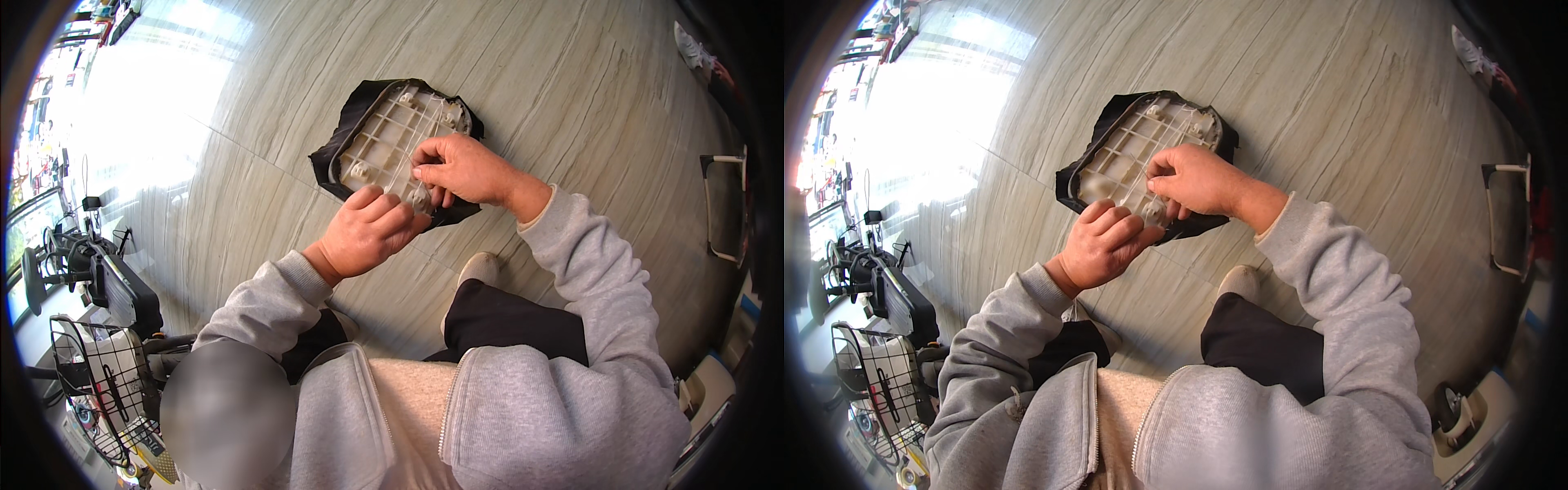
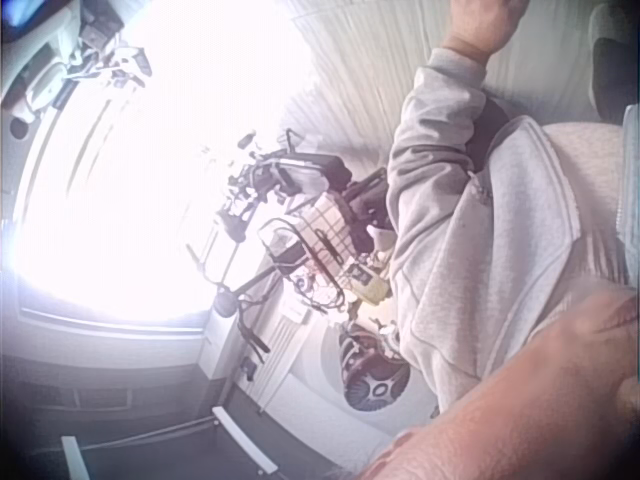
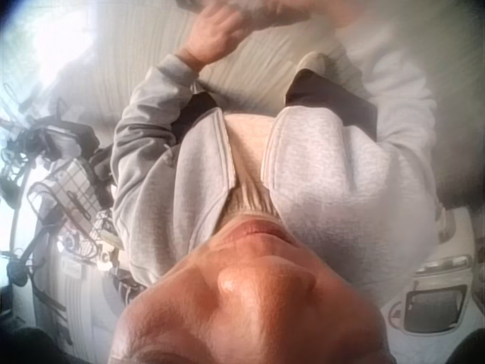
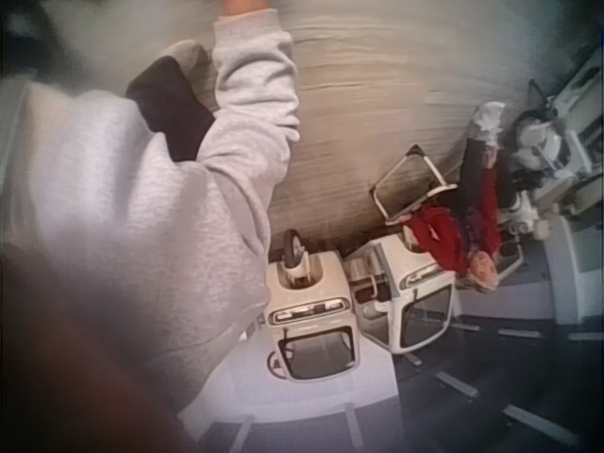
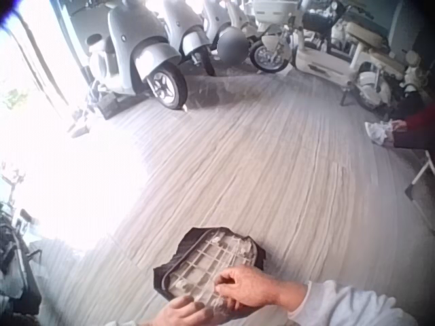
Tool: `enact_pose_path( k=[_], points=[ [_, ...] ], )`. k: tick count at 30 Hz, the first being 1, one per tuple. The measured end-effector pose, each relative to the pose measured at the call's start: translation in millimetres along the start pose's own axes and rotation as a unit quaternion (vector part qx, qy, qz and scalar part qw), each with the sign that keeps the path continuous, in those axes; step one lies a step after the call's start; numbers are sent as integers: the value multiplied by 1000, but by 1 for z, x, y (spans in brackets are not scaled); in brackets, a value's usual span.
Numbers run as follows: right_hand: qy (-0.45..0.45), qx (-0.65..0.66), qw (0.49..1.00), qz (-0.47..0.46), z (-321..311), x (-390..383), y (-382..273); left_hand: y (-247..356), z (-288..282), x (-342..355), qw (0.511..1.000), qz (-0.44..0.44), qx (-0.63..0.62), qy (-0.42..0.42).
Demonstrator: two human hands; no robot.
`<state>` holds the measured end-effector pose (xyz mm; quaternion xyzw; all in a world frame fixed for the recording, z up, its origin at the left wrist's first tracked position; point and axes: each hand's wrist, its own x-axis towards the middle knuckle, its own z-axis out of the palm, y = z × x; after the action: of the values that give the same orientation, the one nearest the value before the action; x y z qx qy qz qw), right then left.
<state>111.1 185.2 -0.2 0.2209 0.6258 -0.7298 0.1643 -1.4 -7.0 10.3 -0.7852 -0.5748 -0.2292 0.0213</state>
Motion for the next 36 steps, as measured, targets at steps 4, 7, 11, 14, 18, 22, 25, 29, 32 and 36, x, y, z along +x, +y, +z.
enact_pose_path(
  k=[4, 7, 11, 14, 18, 22, 25, 29, 32, 36],
  points=[
    [33, 13, 999, 4, 0, 2, 0, 2, 2, 1, 1000, 2, 1, 14],
    [48, 27, 998, 0, 0, 2, 0, 3, 2, 0, 1000, 0, -6, 7],
    [62, 44, 997, -18, -1, 0, 1, 5, 4, -1, 1000, -6, -6, 0],
    [60, 58, 996, -20, -1, 1, 3, 6, 3, -2, 1000, -6, -16, -8],
    [65, 73, 995, -35, 0, 2, 3, 6, 3, -1, 1000, -6, -18, 0],
    [74, 81, 993, -47, 1, 3, 4, 5, 3, 2, 1000, -5, -12, 15],
    [75, 90, 992, -47, 1, 3, 4, 5, 2, 2, 1000, -6, -10, 13],
    [75, 78, 994, -33, -4, 0, 5, 4, 1, 3, 1000, -9, -13, 14],
    [89, 84, 992, -28, -6, -2, 5, 4, 2, 2, 1000, -10, -11, 13],
    [73, 90, 991, -69, -3, -2, 0, 4, 2, 1, 1000, -8, -12, 10]
  ],
)
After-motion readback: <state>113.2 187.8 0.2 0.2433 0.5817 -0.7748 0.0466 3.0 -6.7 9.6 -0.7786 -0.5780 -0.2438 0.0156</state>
